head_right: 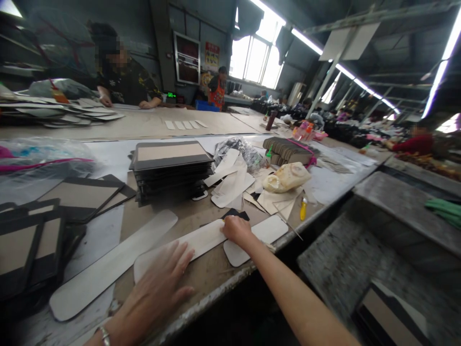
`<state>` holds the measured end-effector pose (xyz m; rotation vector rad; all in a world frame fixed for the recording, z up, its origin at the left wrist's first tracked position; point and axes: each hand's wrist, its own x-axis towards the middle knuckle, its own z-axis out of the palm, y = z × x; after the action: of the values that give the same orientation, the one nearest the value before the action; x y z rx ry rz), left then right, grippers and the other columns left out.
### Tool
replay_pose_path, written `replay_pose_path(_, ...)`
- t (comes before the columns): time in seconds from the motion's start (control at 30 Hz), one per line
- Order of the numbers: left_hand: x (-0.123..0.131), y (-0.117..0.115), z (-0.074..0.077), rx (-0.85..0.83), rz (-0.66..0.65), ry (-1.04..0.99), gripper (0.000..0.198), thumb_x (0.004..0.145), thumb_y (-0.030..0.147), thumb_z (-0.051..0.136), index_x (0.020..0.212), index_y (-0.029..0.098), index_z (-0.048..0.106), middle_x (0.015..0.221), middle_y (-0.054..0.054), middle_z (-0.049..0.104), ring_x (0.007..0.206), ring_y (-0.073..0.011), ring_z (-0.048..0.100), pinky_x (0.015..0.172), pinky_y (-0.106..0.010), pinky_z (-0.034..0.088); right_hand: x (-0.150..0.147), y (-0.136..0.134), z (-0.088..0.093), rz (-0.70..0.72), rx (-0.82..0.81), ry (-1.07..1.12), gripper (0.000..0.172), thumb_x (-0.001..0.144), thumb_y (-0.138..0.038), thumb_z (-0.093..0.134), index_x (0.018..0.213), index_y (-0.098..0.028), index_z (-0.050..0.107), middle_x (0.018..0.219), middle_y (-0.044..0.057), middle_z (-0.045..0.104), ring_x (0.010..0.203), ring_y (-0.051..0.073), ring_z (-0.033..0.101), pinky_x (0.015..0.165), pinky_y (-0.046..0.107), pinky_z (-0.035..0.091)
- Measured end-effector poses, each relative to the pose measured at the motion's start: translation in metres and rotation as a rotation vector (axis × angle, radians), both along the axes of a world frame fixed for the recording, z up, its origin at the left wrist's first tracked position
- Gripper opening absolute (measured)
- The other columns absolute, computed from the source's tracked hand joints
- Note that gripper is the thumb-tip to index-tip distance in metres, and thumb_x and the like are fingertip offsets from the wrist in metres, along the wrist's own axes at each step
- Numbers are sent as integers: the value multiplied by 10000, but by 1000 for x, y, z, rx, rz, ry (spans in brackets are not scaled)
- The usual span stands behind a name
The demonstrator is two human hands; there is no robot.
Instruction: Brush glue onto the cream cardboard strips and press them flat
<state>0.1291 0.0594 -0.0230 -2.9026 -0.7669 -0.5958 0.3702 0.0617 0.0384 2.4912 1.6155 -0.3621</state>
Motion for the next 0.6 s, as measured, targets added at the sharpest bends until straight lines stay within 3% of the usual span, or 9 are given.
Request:
replay_pose_path(0.1,-3,3,-5,36,-37,14,683,781,580,456,1314,156,392,1345,-143,437,1212,-310,440,923,-451,459,3,-1,5,2,12,7,283,779,-378,508,953,-196,637,1021,122,658,973,262,608,749,330,451)
replay_pose_path(0.23,-8,4,2,-17,-41,53,667,813,585,377,1335,169,361,1367,-126,377,1225,-314,413,929,-467,466,12,-1,14,-21,54,-22,250,784,-325,536,983,-199,618,1057,121,640,1027,259,573,802,339,425)
replay_pose_path(0.4,-5,3,10,-261,-11,168,692,812,612,325,1346,172,316,1408,-120,264,1284,-329,284,995,-527,380,15,1,16,-53,94,-4,328,880,-420,388,930,-193,620,1028,140,638,1001,260,576,793,351,412)
replay_pose_path(0.5,-3,1,15,-416,19,215,711,807,617,325,1371,191,246,1446,-101,161,1328,-314,163,1050,-542,282,14,5,12,-32,75,79,381,811,-537,463,794,-186,610,887,109,650,880,247,602,699,317,421)
replay_pose_path(0.6,-3,2,21,-572,16,225,747,799,636,318,1385,185,209,1465,-97,88,1349,-297,65,1080,-547,198,15,8,11,-10,53,189,359,725,-525,583,675,-171,555,713,53,607,702,190,582,565,254,384)
